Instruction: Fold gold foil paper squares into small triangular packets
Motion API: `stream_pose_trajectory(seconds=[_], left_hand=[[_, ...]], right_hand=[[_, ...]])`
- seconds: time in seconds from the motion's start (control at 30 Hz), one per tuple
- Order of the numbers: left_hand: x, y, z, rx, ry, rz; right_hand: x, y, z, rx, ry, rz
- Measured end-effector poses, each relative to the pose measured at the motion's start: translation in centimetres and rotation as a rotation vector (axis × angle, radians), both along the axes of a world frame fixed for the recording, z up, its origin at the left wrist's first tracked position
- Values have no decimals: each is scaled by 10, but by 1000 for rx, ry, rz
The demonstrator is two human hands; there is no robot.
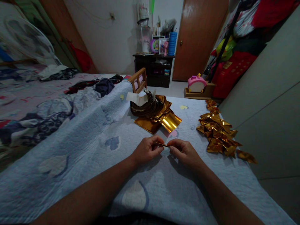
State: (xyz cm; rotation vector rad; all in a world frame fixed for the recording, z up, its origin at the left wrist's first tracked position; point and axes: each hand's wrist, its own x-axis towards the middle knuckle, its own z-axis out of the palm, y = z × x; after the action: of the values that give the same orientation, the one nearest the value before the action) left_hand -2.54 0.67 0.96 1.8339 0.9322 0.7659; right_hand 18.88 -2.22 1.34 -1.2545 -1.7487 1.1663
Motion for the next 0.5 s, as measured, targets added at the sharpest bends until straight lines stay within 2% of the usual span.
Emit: stream_pose_trajectory(seconds=[0.23,0.4,0.5], left_hand=[[1,-1,0,7,9,-28],[1,-1,3,146,-32,4],[1,-1,2,84,-109,16]], right_hand=[[-2,-2,2,-50,34,28],[-2,-1,4,-112,134,52],[-2,0,2,-132,168,52]])
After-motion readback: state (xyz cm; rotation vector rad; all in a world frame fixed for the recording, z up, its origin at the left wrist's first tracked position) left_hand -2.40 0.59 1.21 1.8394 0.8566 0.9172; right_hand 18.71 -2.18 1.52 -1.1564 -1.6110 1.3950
